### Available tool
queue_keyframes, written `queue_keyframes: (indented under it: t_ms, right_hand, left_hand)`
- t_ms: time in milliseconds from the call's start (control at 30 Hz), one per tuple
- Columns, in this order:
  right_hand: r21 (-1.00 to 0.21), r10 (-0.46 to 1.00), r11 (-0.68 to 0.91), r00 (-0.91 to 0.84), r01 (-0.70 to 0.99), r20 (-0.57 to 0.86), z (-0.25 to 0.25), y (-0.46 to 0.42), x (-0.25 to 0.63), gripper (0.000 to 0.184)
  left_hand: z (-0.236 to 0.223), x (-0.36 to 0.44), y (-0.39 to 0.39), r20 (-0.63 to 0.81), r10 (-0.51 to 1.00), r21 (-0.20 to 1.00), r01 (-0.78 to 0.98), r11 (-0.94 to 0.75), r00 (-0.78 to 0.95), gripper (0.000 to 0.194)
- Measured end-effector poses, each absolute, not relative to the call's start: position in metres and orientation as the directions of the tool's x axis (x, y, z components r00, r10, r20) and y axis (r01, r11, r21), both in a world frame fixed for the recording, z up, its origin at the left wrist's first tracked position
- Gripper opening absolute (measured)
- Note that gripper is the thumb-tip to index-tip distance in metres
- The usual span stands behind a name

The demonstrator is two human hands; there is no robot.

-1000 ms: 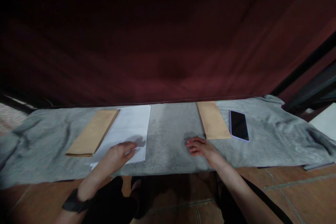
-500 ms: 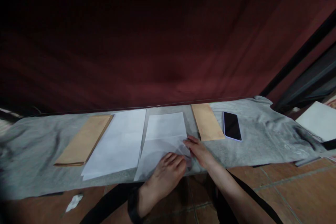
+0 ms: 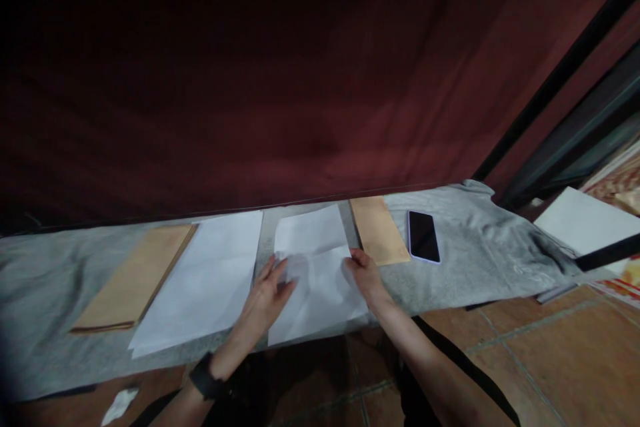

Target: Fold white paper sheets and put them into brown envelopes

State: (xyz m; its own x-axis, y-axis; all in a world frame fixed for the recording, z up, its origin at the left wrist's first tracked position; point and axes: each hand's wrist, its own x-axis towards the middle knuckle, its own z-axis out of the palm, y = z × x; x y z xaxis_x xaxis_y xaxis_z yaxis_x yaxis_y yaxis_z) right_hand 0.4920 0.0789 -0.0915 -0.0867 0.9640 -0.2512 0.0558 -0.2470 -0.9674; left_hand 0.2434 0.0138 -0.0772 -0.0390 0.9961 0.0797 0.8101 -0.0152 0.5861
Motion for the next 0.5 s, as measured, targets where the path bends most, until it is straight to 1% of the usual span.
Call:
queue_keyframes:
  t_ms: [100,133,267,367,433,500]
  right_hand:
    - [-0.978,0.980,-0.200,0.023,0.066,-0.199,-0.096,0.081,0.489,0.026]
    - [-0.977,0.980,-0.197,0.026,0.077,-0.195,-0.097,0.082,0.488,0.026]
    - [-0.972,0.982,-0.188,0.060,0.144,-0.181,-0.106,0.085,0.485,0.031]
    - [-0.960,0.982,-0.183,0.078,0.212,-0.170,-0.112,0.085,0.484,0.041]
    - [-0.953,0.985,-0.168,0.082,0.251,-0.152,-0.111,0.083,0.485,0.048]
    - [-0.939,0.995,-0.099,0.063,0.331,-0.083,-0.107,0.079,0.487,0.050]
  left_hand:
    - [-0.085,0.235,0.024,0.023,0.988,0.727,0.681,0.090,-0.156,0.052]
    - [-0.088,0.233,0.028,0.017,0.982,0.766,0.634,0.107,-0.186,0.051]
    - [-0.097,0.225,0.040,0.009,0.970,0.870,0.480,0.112,-0.244,0.048]
    - [-0.102,0.220,0.048,-0.004,0.961,0.890,0.437,0.130,-0.277,0.051]
    - [-0.103,0.218,0.052,0.025,0.960,0.873,0.473,0.115,-0.280,0.051]
    - [-0.101,0.218,0.054,0.076,0.963,0.840,0.537,0.078,-0.258,0.051]
